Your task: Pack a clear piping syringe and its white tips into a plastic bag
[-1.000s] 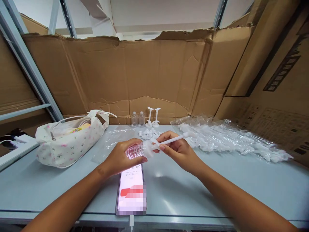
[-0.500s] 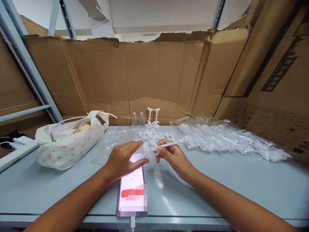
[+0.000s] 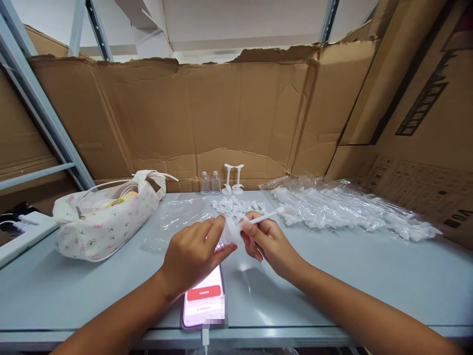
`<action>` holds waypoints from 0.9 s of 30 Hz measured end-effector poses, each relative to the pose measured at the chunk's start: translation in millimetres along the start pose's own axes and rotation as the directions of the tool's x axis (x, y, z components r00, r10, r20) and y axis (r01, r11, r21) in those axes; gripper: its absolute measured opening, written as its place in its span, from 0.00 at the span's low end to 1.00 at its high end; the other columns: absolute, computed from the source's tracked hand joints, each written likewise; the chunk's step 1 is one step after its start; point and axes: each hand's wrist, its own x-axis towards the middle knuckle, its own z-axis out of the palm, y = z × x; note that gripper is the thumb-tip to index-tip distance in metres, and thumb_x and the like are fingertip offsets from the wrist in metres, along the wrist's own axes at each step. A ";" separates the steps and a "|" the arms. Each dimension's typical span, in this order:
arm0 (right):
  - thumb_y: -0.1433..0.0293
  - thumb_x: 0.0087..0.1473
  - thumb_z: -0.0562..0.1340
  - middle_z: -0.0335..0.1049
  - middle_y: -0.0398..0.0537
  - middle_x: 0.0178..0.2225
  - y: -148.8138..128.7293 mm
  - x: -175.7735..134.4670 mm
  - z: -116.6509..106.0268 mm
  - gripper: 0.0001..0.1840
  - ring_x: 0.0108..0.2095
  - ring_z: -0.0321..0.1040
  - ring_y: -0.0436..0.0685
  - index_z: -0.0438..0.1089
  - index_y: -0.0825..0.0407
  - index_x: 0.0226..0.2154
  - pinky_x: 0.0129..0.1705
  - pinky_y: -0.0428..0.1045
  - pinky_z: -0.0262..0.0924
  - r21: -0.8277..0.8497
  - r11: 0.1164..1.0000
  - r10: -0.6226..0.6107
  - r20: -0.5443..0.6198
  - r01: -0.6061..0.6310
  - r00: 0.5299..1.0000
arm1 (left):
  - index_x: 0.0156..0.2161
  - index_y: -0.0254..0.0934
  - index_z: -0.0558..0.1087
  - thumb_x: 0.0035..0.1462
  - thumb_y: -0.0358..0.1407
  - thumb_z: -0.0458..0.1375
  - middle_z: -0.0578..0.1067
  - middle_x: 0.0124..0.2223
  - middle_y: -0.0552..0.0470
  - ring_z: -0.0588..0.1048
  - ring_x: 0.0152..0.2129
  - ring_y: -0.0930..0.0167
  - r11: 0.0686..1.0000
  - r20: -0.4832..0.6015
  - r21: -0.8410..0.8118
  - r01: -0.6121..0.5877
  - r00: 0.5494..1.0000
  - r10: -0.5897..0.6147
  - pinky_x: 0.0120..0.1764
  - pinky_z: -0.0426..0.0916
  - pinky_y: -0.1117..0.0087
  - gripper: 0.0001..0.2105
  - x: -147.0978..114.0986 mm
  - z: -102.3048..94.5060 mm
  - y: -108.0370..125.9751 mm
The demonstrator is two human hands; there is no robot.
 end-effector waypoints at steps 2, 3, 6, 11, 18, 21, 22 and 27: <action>0.59 0.55 0.57 0.59 0.36 0.19 -1.9 -0.1 -1.4 0.17 0.14 0.52 0.43 0.58 0.52 0.23 0.22 0.45 0.49 -0.021 1.000 0.005 0.010 -0.005 1.000 | 0.48 0.35 0.67 0.56 0.44 0.55 0.79 0.37 0.47 0.76 0.27 0.66 1.000 -0.018 -0.018 0.002 1.000 -0.003 0.26 0.66 0.69 0.18 0.5 0.8 -1.7; 0.59 0.55 0.57 0.60 0.38 0.20 -2.7 0.3 -2.9 0.17 0.16 0.54 0.44 0.59 0.53 0.23 0.24 0.46 0.51 -0.021 1.000 0.016 0.038 -0.015 0.999 | 0.47 0.35 0.67 0.56 0.44 0.55 0.79 0.37 0.47 0.76 0.28 0.66 0.999 -0.031 -0.040 0.006 0.999 -0.008 0.26 0.66 0.69 0.18 0.8 1.5 -3.0; 0.58 0.52 0.60 0.63 0.41 0.24 -5.3 2.7 -10.4 0.15 0.22 0.61 0.47 0.63 0.53 0.30 0.29 0.47 0.56 0.034 0.997 0.064 0.207 -0.072 0.976 | 0.45 0.36 0.68 0.54 0.43 0.58 0.78 0.37 0.49 0.77 0.30 0.67 0.984 -0.068 -0.162 0.068 0.994 -0.080 0.29 0.68 0.69 0.16 1.7 2.6 -8.2; 0.51 0.45 0.63 0.64 0.49 0.40 -13.0 9.0 -26.0 0.29 0.32 0.67 0.53 0.61 0.48 0.47 0.33 0.49 0.59 0.134 0.987 0.052 0.285 -0.093 0.957 | 0.44 0.38 0.67 0.51 0.44 0.59 0.78 0.38 0.49 0.76 0.30 0.68 0.936 -0.062 -0.248 0.249 0.960 -0.272 0.30 0.69 0.70 0.17 3.1 -0.7 -18.0; 0.45 0.50 0.53 0.66 0.49 0.33 -23.1 12.4 -34.8 0.28 0.28 0.65 0.53 0.68 0.51 0.39 0.32 0.50 0.59 0.141 0.986 0.068 0.117 -0.084 0.991 | 0.44 0.38 0.68 0.52 0.45 0.58 0.78 0.37 0.50 0.77 0.30 0.68 0.958 -0.019 -0.227 0.176 0.983 -0.185 0.30 0.69 0.70 0.17 1.1 4.4 -17.8; 0.54 0.51 0.60 0.66 0.46 0.28 -21.5 10.3 -31.4 0.21 0.27 0.64 0.51 0.69 0.51 0.41 0.34 0.50 0.59 0.000 0.994 0.108 0.087 -0.109 0.990 | 0.45 0.38 0.68 0.53 0.46 0.57 0.78 0.35 0.50 0.76 0.29 0.68 0.957 0.021 -0.236 0.168 0.986 -0.168 0.28 0.68 0.70 0.18 -0.1 7.8 -15.6; 0.57 0.51 0.61 0.66 0.45 0.28 -20.5 9.5 -30.3 0.19 0.27 0.64 0.51 0.69 0.51 0.42 0.34 0.50 0.60 -0.032 0.993 0.116 0.082 -0.114 0.990 | 0.45 0.38 0.68 0.53 0.46 0.56 0.78 0.35 0.50 0.76 0.28 0.68 0.956 0.029 -0.241 0.167 0.986 -0.165 0.28 0.68 0.70 0.18 -0.6 8.6 -15.6; 0.60 0.53 0.59 0.68 0.47 0.34 -17.0 7.5 -29.9 0.18 0.35 0.64 0.52 0.69 0.47 0.46 0.38 0.50 0.60 -0.139 0.988 0.068 0.040 -0.061 0.997 | 0.46 0.37 0.68 0.52 0.47 0.57 0.78 0.36 0.49 0.76 0.29 0.67 0.948 0.066 -0.277 0.154 0.988 -0.141 0.29 0.69 0.68 0.19 -1.5 11.1 -19.0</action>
